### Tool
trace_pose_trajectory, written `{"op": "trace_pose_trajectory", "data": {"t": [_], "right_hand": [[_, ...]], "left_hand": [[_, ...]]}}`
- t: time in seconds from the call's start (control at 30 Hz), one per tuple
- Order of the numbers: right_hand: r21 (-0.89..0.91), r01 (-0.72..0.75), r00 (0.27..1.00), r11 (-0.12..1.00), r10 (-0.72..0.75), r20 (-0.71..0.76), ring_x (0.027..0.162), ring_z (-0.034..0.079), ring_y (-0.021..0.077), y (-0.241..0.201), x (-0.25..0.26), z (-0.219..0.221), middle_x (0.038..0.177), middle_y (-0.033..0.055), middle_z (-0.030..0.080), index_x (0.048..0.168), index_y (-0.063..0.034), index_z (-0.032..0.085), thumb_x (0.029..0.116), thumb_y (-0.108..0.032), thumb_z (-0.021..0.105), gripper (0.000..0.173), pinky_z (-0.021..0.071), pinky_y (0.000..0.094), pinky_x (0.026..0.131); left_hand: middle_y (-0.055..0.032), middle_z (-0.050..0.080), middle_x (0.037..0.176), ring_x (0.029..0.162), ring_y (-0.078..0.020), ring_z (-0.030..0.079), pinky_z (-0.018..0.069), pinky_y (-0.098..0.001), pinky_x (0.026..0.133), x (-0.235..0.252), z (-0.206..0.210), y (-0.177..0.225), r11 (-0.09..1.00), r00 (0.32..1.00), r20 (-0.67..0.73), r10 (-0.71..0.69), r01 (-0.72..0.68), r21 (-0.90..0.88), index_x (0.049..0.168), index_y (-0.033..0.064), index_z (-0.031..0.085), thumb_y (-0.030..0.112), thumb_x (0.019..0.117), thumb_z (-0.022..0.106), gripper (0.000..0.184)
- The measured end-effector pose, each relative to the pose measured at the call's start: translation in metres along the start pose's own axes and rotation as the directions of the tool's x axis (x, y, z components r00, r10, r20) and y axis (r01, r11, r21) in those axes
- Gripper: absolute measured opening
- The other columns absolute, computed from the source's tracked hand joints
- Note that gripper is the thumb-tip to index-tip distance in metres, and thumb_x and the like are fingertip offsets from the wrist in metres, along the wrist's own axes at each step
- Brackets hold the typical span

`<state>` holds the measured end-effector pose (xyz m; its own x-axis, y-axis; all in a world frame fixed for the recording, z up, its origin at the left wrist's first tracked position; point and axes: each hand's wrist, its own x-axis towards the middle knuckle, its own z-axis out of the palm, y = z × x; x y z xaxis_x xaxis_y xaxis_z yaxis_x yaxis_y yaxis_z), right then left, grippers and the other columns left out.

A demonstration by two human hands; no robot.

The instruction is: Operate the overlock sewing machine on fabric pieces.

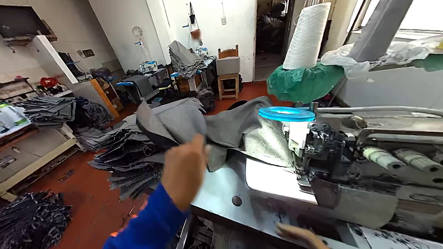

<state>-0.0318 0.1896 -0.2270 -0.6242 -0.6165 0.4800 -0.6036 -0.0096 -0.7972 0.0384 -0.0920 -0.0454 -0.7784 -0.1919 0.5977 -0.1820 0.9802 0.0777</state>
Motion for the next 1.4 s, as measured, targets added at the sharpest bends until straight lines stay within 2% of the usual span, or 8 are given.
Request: {"op": "trace_pose_trajectory", "data": {"t": [0.13,0.27,0.5,0.67,0.83,0.97,1.13,1.4], "right_hand": [[0.463,-0.148,0.983,0.874,0.181,-0.029,0.129,0.058,0.013,-0.046,0.043,0.045,0.146,0.0153,0.054,0.153,0.0115,0.027,0.0789,-0.026,0.083,0.1,0.0544,0.0329,0.102],[0.781,-0.26,0.774,0.567,0.607,-0.183,0.083,0.066,0.0012,-0.068,0.07,0.039,0.091,0.0027,0.068,0.111,0.0069,0.061,0.0986,-0.003,0.052,0.018,0.0566,0.0208,0.078],[0.787,-0.184,0.649,0.589,0.674,-0.353,0.079,0.074,0.018,-0.038,0.065,0.05,0.085,0.0131,0.071,0.096,0.0073,0.068,0.1055,-0.007,0.053,0.023,0.066,0.0359,0.072],[0.694,-0.188,0.681,0.695,0.602,-0.418,0.077,0.071,0.0104,-0.034,0.064,0.041,0.078,0.0057,0.071,0.089,-0.0002,0.072,0.1029,-0.009,0.056,0.023,0.0607,0.03,0.073],[0.702,-0.214,0.663,0.68,0.628,-0.407,0.074,0.069,0.0099,-0.036,0.068,0.036,0.074,0.0057,0.069,0.083,0.0005,0.071,0.1012,-0.007,0.059,0.023,0.0592,0.0286,0.073],[0.646,-0.24,0.693,0.724,0.594,-0.409,0.075,0.07,0.009,-0.036,0.063,0.043,0.077,0.0051,0.071,0.087,0.0004,0.071,0.0989,-0.01,0.064,0.017,0.0604,0.0287,0.073],[-0.053,-0.289,0.687,0.956,0.169,-0.706,0.073,0.073,0.0123,-0.02,0.01,-0.071,0.081,0.0038,0.074,0.099,-0.0001,0.075,0.0995,-0.016,0.06,0.022,0.0641,0.0339,0.069],[-0.436,-0.866,0.495,0.245,0.54,-0.681,0.12,0.059,0.0539,0.066,0.049,-0.297,0.124,0.0348,0.064,0.124,0.0048,0.067,0.102,-0.022,0.061,0.035,0.0438,0.0722,0.1]], "left_hand": [[-0.0103,0.066,0.067,0.062,-0.0254,0.07,0.0583,-0.0432,0.057,-0.024,0.034,0.108,0.975,0.992,0.117,0.048,-0.021,-0.221,0.092,-0.0005,0.071,0.018,0.0987,0.06,0.022],[-0.0089,0.072,0.082,0.077,-0.0281,0.072,0.0592,-0.0478,0.066,-0.035,0.051,0.13,0.955,0.974,0.004,0.225,-0.22,-0.198,0.089,0.0072,0.075,0.017,0.0955,0.066,0.015],[-0.0232,0.058,0.144,0.138,-0.0563,0.044,0.0145,-0.0878,0.107,0.03,0.052,0.028,0.917,0.892,0.215,0.398,-0.396,-0.053,0.148,0.0193,0.056,0.046,0.0894,0.074,0.067],[-0.0008,0.071,0.076,0.065,-0.0117,0.067,0.0589,-0.0339,0.063,0.015,0.026,-0.053,0.801,0.727,0.597,0.34,0.109,-0.588,0.133,0.0175,0.064,0.018,0.0765,0.081,0.06],[-0.0054,0.072,0.126,0.118,-0.012,0.068,0.0558,-0.032,0.1,-0.052,-0.001,-0.028,0.559,0.332,0.547,0.769,0.068,-0.826,0.124,0.0107,0.073,0.029,0.0949,0.072,0.035],[0.0019,0.068,0.135,0.131,-0.0099,0.06,0.0506,-0.0322,0.111,-0.034,0.053,0.024,0.661,0.784,0.139,0.604,-0.395,-0.638,0.13,0.0173,0.07,0.026,0.1063,0.053,0.031],[-0.0043,0.063,0.144,0.138,-0.0235,0.055,0.044,-0.0475,0.114,-0.039,0.138,0.053,0.725,0.797,-0.107,0.594,-0.589,-0.356,0.14,0.0163,0.063,0.04,0.1068,0.046,0.044],[-0.0134,0.071,0.112,0.105,-0.0374,0.067,0.0532,-0.058,0.085,-0.004,0.143,0.073,0.808,0.886,-0.059,0.46,-0.446,-0.385,0.106,0.0091,0.071,0.057,0.0986,0.044,0.056]]}}
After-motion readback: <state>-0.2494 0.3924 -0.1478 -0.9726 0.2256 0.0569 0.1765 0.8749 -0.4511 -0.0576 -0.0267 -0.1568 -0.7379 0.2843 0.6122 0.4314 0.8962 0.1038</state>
